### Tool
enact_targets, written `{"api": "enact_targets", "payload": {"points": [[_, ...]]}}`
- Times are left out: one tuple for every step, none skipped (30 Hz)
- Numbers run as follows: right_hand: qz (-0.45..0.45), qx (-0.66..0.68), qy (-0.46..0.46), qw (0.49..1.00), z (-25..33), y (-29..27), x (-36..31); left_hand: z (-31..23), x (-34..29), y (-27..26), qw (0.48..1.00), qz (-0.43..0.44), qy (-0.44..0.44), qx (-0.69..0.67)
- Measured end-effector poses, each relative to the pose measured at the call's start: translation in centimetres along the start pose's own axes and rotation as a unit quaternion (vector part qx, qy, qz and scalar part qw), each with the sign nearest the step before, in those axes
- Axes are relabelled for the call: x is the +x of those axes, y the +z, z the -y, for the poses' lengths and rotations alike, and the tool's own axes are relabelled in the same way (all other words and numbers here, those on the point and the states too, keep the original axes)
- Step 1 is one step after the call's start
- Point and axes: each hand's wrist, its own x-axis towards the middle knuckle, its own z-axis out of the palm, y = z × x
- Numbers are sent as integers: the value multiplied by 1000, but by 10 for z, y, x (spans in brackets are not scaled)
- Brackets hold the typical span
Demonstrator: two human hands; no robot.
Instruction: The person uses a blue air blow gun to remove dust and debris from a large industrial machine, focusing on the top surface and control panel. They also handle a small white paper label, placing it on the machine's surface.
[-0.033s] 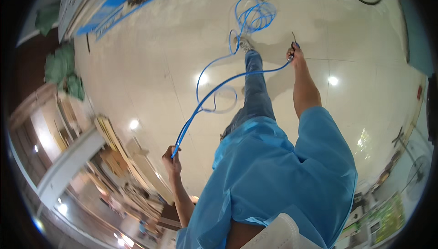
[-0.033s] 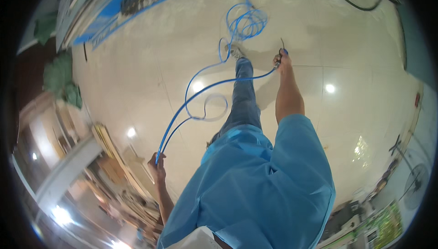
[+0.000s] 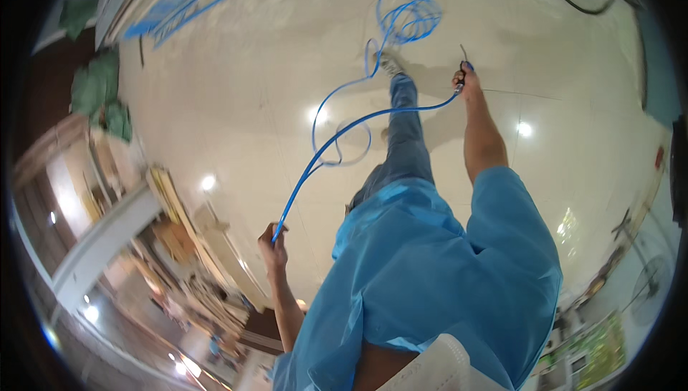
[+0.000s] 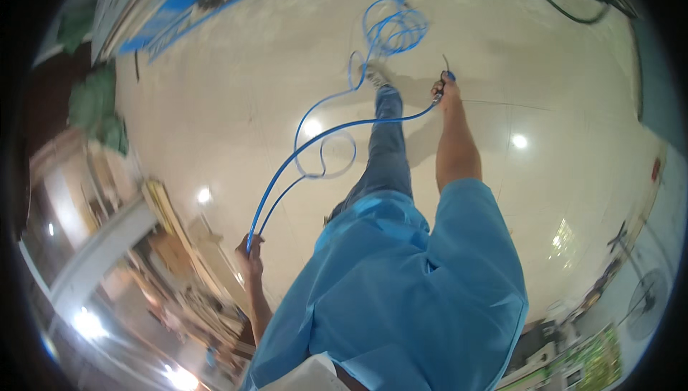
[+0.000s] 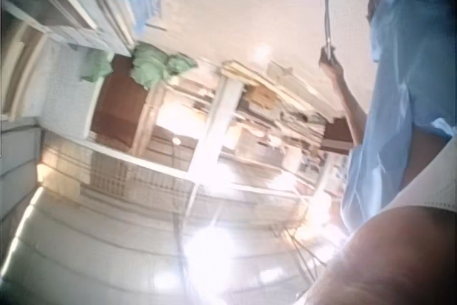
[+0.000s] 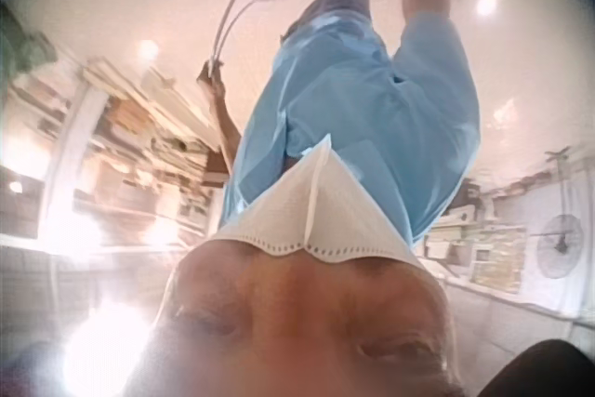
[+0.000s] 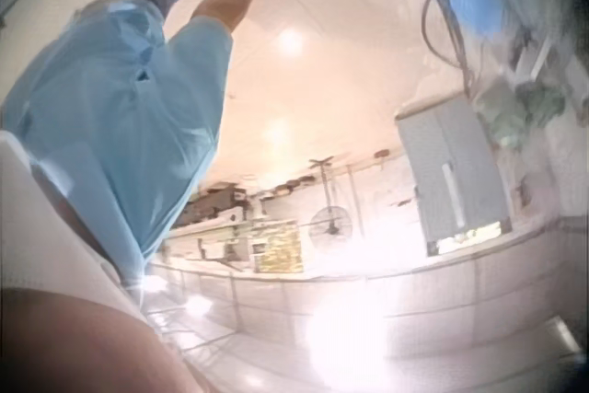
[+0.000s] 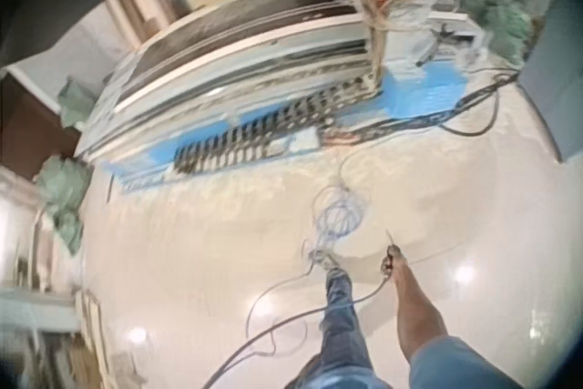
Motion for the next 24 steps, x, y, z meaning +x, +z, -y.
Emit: {"api": "enact_targets", "payload": {"points": [[1, -58, 1, 998, -14, 1, -7, 18, -30, 4, 999, 7, -16, -29], [30, -113, -17, 993, -23, 6, -11, 32, -56, 8, 997, 0, -61, -47], [-10, -169, -11, 986, -41, 6, -19, 48, -77, 15, 992, -1, -104, -74], [-14, -219, -30, 975, -60, 0, -27, 63, -96, 22, 983, -2, -144, -111], [-20, -221, -2, 975, -78, -5, -33, 75, -111, 28, 979, -24, -161, -123], [-34, -219, 22, 975, -98, -14, -39, 86, -126, 33, 973, -44, -177, -141], [-16, -203, 59, 977, -118, -15, -40, 97, -131, 37, 962, -59, -214, -156], [-58, -201, 91, 974, -136, -20, -40, 108, -140, 42, 968, -91, -176, -157], [-18, -233, 128, 964, -154, -19, -38, 115, -145, 43, 967, -119, -171, -149], [-32, -273, 141, 951, -178, -19, -36, 123, -150, 44, 965, -140, -170, -144], [-25, -256, 197, 946, -198, -20, -42, 130, -162, 41, 954, -170, -183, -164], [-33, -237, 240, 941, -216, -17, -45, 135, -169, 37, 941, -195, -201, -188], [-40, -217, 279, 935, -230, -10, -49, 141, -173, 32, 925, -214, -218, -228], [-42, -209, 267, 940, -240, 0, -53, 145, -178, 26, 925, -229, -221, -208], [-46, -201, 256, 944, -248, 9, -60, 149, -185, 17, 922, -236, -230, -201], [-44, -194, 245, 949, -254, 23, -65, 152, -191, 10, 913, -260, -245, -196], [-25, -200, 218, 955, -254, 42, -67, 152, -193, 7, 919, -265, -227, -181], [-9, -204, 190, 960, -254, 59, -71, 155, -196, 1, 920, -280, -218, -168], [-17, -200, 157, 967, -252, 70, -76, 155, -198, -3, 920, -284, -213, -164], [-15, -168, 177, 969, -248, 89, -77, 159, -198, -9, 919, -286, -212, -167], [-5, -170, 158, 973, -247, 108, -77, 161, -194, -14, 918, -311, -211, -125], [-5, -160, 134, 978, -248, 123, -80, 165, -194, -22, 917, -322, -210, -106], [-4, -140, 111, 984, -246, 137, -80, 167, -190, -29, 914, -338, -202, -98], [-7, -116, 99, 988, -247, 152, -79, 170, -187, -37, 909, -337, -220, -103]]}}
